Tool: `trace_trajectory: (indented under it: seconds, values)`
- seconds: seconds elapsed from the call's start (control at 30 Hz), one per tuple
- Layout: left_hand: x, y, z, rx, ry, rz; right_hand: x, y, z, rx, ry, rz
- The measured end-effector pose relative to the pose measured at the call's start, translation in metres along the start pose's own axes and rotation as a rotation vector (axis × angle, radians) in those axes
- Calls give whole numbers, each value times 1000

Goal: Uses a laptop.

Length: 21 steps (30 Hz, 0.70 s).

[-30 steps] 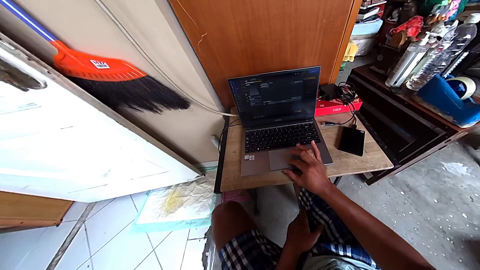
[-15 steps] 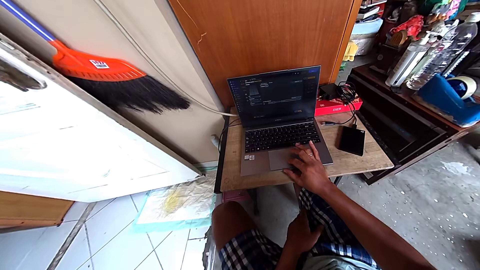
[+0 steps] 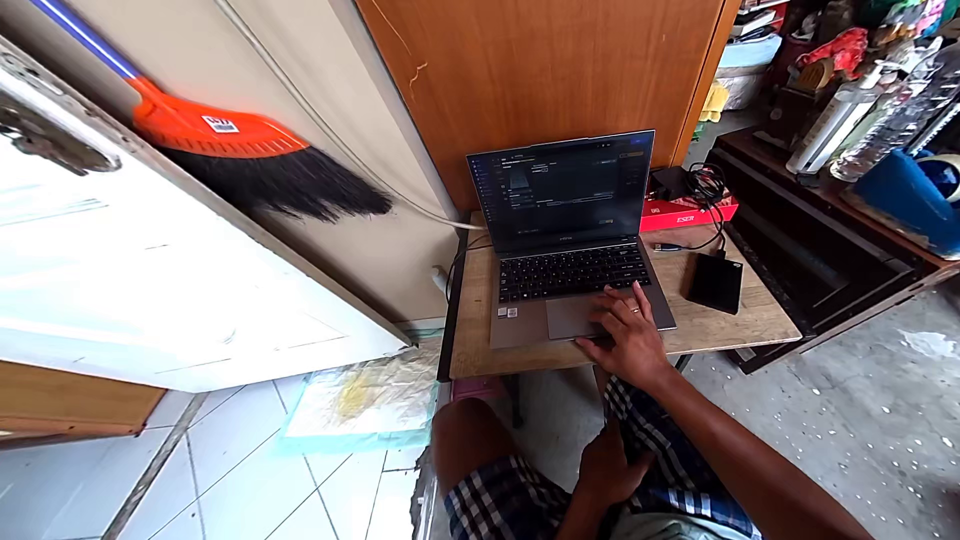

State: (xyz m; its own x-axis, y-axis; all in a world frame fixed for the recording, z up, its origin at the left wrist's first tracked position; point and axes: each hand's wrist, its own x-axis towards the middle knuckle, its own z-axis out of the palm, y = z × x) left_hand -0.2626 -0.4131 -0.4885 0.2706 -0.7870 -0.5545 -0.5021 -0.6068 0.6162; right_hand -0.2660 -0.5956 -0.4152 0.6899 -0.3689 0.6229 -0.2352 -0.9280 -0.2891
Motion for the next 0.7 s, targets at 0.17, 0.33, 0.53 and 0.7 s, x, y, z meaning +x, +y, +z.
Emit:
trace_trajectory:
  seconds: [0.17, 0.33, 0.53, 0.7]
  values:
    - [0, 1, 0, 7, 0, 5, -1, 0, 0, 13, 25, 11]
    - [-1, 0, 0, -4, 5, 12, 0, -1, 0, -3, -18, 12]
    - [0, -1, 0, 2, 1, 8, 2, -1, -1, -28, -66, 22]
    - [-1, 0, 0, 3, -1, 5, 0, 0, 0, 12, 12, 12]
